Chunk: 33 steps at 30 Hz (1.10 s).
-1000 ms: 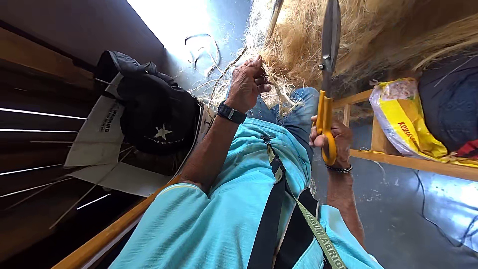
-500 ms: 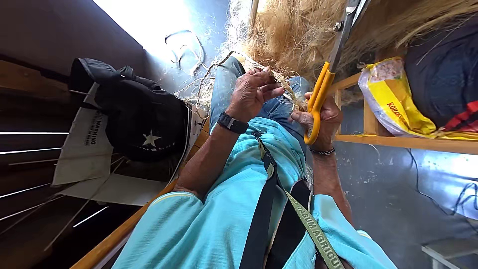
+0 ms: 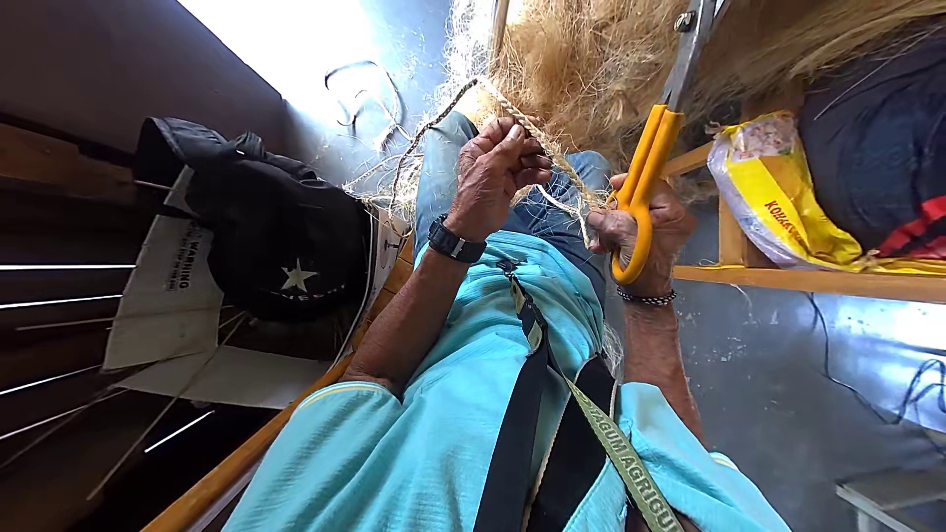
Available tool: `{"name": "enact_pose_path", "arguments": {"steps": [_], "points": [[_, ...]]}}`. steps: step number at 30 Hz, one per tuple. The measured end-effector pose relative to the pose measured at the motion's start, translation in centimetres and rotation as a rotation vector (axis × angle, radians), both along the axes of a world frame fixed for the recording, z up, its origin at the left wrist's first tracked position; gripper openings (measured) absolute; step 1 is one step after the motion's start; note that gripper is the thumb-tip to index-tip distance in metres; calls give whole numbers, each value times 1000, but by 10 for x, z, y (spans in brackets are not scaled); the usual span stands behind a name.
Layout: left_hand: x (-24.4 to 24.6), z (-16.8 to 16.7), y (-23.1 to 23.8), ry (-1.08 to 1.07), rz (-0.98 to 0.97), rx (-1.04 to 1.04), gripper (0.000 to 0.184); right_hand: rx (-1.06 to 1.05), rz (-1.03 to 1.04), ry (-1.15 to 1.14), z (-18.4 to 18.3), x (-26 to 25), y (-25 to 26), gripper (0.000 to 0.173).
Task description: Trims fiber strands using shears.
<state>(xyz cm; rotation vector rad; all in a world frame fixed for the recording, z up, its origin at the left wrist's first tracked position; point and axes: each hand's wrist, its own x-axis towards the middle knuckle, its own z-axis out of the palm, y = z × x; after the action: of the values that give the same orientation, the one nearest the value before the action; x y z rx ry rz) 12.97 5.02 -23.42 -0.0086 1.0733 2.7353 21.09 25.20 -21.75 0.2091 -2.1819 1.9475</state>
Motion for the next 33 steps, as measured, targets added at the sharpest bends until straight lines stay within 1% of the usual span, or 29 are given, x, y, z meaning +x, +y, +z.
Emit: {"name": "enact_pose_path", "arguments": {"steps": [1, 2, 5, 7, 9, 14, 20, 23, 25, 27, 28, 29, 33], "points": [[2, -1, -1, 25, -11, 7, 17, -1, 2, 9, 0, -1, -1, 44], [4, -2, -2, 57, -30, 8, 23, 3, 0, 14, 0, -2, -3, 43], [13, -5, 1, 127, -74, -19, 58, 9, -14, 12, 3, -4, -6, 44], [20, -3, 6, 120, -80, -41, 75, 6, -17, 16, 3, -5, -9, 43], [25, -3, 12, 110, -72, -59, 83, 7, -12, 5, 2, -4, -11, 41], [28, 0, 20, 106, -9, -52, 75, -19, 17, -23, -5, -3, -16, 41], [19, 1, 13, 114, 83, -67, 72, 137, -33, -18, -22, -5, -4, 47], [8, 5, 4, 106, 111, -117, 64, 103, -33, -20, -34, -4, 7, 52], [1, 7, 1, 99, 136, -136, 57, 148, -46, -80, -38, 3, 14, 65], [-4, 11, -2, 111, 154, -160, 55, 236, -49, -144, -40, 13, 22, 86], [-7, 13, -3, 118, 152, -172, 55, 268, -49, -161, -41, 17, 24, 93], [-9, 15, -4, 119, 150, -183, 54, 272, -46, -176, -41, 20, 25, 95], [-17, 18, -4, 125, 160, -248, 52, 253, 14, -190, -47, 32, 26, 86]]}}
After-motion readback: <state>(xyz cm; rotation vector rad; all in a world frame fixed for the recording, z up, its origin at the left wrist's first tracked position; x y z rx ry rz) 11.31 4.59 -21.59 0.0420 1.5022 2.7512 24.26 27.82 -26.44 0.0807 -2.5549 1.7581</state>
